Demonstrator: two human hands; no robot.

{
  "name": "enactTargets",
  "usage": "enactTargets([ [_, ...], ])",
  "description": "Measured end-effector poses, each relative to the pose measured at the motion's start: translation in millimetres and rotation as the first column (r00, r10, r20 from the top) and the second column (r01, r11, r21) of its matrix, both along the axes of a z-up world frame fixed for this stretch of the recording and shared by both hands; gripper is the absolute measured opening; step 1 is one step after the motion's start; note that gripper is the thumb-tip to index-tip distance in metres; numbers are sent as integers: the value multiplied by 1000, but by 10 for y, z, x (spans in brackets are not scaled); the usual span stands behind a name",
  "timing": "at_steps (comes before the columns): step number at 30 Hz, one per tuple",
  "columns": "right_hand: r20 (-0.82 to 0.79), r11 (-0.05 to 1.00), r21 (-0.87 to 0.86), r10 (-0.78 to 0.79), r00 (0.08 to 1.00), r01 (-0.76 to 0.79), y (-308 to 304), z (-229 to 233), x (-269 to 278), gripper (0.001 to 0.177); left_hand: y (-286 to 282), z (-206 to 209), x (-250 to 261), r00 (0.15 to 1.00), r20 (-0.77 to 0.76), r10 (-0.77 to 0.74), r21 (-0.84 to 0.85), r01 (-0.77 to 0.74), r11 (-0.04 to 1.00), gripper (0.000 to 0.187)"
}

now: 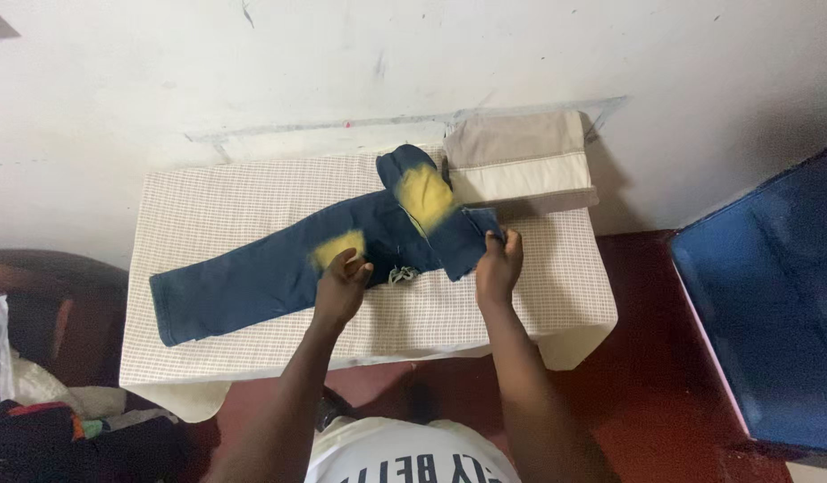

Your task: The person unfolds a pair of jeans on a table, smooths them out, folds them by hand, and places them onto a stack of clothes on the bed.

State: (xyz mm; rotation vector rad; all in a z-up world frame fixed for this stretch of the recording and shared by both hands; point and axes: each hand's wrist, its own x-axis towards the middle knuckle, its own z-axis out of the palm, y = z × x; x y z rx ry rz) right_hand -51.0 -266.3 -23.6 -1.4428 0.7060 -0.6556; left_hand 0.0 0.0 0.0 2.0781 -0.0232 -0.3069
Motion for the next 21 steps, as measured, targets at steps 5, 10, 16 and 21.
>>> enactTargets([
  [5, 66, 944, 330, -34, 997, 10, -226, -11, 1, 17, -241, 95, -29, 997, -54, -62, -99, 56, 993, 61],
  [10, 0, 888, 457, -60, 998, 53, -374, -9, 0, 20, -470, 117, -79, 985, -58, -164, -126, 155, 980, 56],
  [16, -13, 771, 637, -20, 1000, 24, -613, -181, -75, 42, -644, 229, -101, 970, -152, -190, -94, 177, 980, 56],
  [21, -155, 769, 636, 53, 987, 59, -582, -120, -170, 58, -804, 136, -147, 962, -136, -235, -355, 174, 919, 62],
])
